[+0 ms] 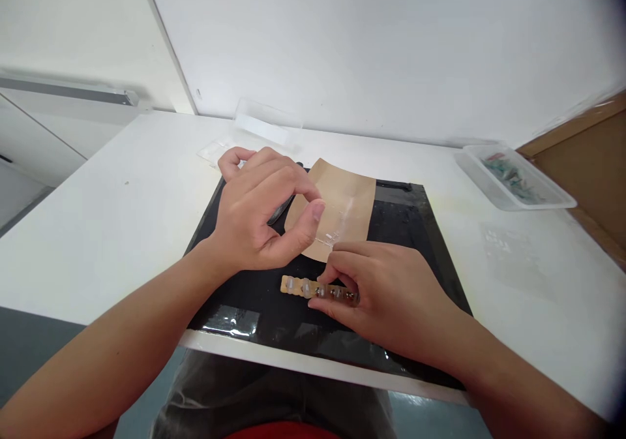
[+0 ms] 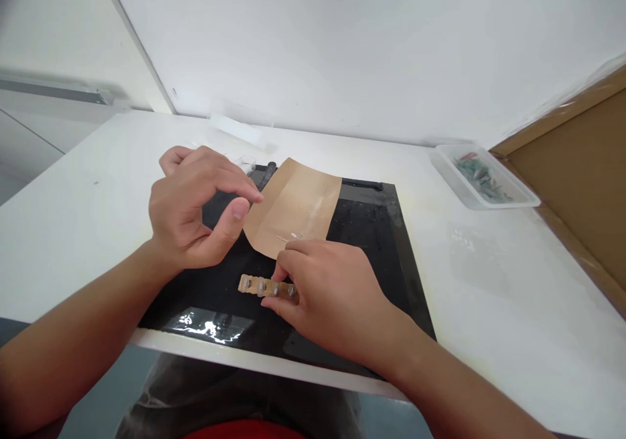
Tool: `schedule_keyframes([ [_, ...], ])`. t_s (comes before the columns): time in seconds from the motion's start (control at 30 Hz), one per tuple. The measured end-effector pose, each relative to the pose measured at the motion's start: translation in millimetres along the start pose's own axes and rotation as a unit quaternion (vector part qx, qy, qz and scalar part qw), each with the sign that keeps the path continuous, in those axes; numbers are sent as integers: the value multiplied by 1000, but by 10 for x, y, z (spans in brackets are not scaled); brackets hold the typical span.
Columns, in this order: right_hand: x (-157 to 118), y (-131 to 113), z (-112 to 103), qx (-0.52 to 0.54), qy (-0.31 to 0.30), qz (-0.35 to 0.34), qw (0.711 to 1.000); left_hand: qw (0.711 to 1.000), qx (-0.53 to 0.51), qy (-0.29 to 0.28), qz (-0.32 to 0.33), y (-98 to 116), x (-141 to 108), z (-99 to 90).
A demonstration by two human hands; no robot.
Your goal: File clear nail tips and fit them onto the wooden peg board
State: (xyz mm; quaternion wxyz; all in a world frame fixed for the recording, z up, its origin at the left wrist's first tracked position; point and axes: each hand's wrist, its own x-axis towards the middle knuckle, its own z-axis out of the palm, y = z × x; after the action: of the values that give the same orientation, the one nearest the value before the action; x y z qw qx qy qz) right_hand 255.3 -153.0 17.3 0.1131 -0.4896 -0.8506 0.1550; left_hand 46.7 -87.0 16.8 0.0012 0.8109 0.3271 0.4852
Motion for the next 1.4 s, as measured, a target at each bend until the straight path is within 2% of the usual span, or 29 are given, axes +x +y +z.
schedule_keyframes([
  [0.3, 9, -8, 11, -11, -16, 7, 1000, 1000, 9, -9, -3, 6, 8, -7],
  [0.53, 0, -9, 3, -9, -19, 3, 1000, 1000, 7, 5, 8, -1, 5, -2],
  [0.73, -2, -2, 0, -5, -13, -6, 1000, 1000, 17, 20, -9, 8, 5, -6],
  [1.4, -7, 23, -39, 4, -34, -13, 999, 1000, 8, 24, -8, 4, 12, -13],
])
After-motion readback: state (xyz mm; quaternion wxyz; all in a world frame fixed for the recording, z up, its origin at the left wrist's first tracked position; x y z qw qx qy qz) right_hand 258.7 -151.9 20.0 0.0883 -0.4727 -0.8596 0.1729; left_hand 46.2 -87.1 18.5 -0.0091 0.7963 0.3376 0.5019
